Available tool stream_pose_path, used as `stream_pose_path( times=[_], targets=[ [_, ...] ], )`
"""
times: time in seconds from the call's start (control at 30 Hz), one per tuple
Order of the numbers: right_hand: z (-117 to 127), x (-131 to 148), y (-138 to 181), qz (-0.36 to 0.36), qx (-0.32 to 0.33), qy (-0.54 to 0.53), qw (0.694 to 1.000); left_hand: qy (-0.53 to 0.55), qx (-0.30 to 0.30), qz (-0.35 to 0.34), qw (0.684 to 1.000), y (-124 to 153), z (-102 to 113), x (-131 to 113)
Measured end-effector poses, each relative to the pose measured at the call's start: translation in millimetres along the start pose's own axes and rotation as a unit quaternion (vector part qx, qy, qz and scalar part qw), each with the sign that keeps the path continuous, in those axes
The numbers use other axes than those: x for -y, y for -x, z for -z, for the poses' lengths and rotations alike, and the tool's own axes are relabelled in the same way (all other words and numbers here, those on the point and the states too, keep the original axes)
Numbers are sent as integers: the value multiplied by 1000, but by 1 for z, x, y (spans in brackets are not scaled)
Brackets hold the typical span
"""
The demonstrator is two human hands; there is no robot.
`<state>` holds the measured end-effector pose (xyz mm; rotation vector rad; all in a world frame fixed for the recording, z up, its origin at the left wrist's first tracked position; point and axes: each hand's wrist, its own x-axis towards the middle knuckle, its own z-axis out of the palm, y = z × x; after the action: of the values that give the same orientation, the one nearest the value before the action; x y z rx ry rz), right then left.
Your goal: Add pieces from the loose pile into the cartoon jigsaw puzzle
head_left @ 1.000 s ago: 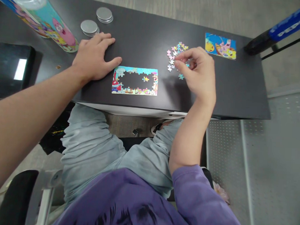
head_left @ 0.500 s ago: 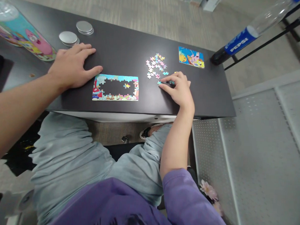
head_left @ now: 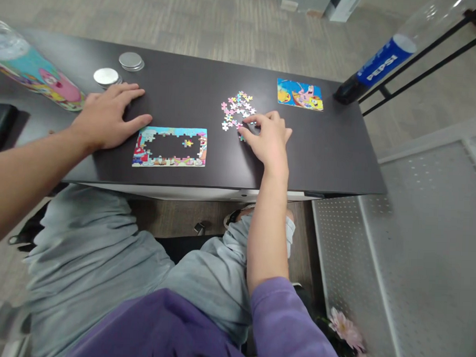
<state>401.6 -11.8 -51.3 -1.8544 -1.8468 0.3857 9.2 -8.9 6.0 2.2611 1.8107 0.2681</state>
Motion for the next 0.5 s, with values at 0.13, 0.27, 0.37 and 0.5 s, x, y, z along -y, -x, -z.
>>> stream_pose_path(
  times=[0.13, 0.27, 0.37, 0.5],
  targets=[
    [0, 4, -1, 11, 11, -8, 1000, -4, -1, 3, 1000, 2, 2, -4],
    [0, 0, -4, 18, 13, -23, 1000, -6, 7, 2, 1000, 1, 5, -8],
    [-2, -5, -5, 19, -1, -39, 999, -6, 10, 7, 1000, 0, 6, -7],
    [-4, -10, -3, 27, -8, -61, 998, -4, 17, 8, 1000, 0, 7, -6]
  ],
)
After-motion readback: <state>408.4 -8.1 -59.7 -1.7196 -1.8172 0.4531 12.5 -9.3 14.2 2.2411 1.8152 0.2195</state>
